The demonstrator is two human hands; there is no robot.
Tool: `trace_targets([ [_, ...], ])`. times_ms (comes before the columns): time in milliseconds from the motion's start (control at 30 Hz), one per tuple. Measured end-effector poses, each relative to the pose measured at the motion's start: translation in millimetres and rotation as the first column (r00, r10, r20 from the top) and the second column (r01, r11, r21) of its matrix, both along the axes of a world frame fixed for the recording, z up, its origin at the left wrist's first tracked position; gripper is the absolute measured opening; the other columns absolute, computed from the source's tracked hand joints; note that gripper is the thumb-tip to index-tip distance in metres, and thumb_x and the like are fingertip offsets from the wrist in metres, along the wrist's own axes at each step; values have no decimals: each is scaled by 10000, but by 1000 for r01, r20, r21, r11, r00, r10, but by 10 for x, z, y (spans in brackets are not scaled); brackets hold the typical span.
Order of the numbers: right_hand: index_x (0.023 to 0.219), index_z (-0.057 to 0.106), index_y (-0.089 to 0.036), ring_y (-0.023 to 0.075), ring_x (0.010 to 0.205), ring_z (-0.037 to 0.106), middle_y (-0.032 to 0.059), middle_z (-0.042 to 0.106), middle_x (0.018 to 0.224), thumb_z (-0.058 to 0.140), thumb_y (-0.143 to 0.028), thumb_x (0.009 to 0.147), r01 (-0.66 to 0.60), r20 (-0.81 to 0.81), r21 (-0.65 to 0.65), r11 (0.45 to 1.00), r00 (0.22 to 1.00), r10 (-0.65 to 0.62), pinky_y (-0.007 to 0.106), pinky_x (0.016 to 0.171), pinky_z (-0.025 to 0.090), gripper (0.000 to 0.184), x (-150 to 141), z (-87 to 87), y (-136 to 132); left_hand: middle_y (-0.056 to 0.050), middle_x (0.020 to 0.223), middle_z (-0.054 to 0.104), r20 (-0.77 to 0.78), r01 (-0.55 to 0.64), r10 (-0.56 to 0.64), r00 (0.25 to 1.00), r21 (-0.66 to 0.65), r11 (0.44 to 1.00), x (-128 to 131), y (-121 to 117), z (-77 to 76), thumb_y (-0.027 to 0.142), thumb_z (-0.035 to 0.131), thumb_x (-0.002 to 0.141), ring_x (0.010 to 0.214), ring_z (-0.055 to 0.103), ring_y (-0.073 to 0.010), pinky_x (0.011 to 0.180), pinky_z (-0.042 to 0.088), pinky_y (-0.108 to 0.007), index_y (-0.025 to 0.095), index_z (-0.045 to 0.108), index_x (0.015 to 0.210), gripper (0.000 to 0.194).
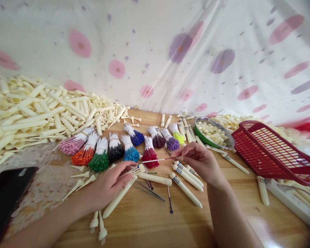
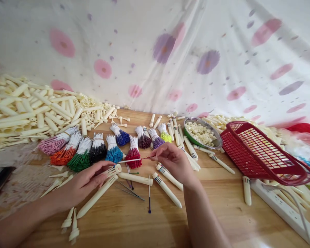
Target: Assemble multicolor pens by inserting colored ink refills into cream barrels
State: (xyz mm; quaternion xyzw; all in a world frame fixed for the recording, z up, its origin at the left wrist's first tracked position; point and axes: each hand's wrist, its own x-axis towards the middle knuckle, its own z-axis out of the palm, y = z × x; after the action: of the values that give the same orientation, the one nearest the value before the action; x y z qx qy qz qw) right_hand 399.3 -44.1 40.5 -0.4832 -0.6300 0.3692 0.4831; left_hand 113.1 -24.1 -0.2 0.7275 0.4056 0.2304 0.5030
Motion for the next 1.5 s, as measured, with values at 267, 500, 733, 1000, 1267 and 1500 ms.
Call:
trace_targets([
  [267,716,541,-207,160,678,693,31,710,759,708,-303,753,-30,11,8,1000,1000,30,262,585,585,196,55,17,-68,-29,968,630,-54,86,-81,995,96,992,-51,-45,5,344,461,902,898,606,-214,791,480,-308,242,528,1039,184],
  [500,720,534,-212,176,731,708,41,719,778,669,-331,792,-131,-3,-8,991,991,131,288,652,597,194,-53,-35,-75,-47,1070,621,-30,117,-115,993,52,992,-49,-62,2,339,457,907,998,588,-225,844,480,-320,254,514,1078,199],
  [733,746,549,-208,161,759,702,36,722,799,649,-288,815,-181,-20,6,984,983,181,276,667,586,145,-127,-70,-73,-57,1036,633,-51,131,-128,990,70,989,-23,-70,34,322,452,899,967,598,-229,832,478,-319,229,520,1062,199],
  [1000,765,564,-202,156,780,703,31,729,825,630,-163,816,-237,-69,51,970,968,240,261,684,576,92,-182,-86,-81,-51,1027,627,-126,160,-152,980,54,986,-6,-64,116,319,429,898,942,593,-219,832,462,-325,219,524,1052,207],
  [1267,747,589,-207,146,746,694,20,725,784,631,-151,803,-110,21,155,982,994,108,248,657,551,89,-262,-84,-94,-33,992,635,-68,157,-154,986,42,987,-24,-57,71,317,451,891,912,592,-211,807,458,-315,233,553,1041,200],
  [1500,755,569,-198,144,758,690,26,724,802,603,-148,819,-173,34,77,982,985,170,257,668,546,87,-424,-142,-116,-34,993,629,-58,180,-177,982,41,983,-14,-48,70,321,444,904,919,585,-212,803,449,-309,222,545,1055,207],
])
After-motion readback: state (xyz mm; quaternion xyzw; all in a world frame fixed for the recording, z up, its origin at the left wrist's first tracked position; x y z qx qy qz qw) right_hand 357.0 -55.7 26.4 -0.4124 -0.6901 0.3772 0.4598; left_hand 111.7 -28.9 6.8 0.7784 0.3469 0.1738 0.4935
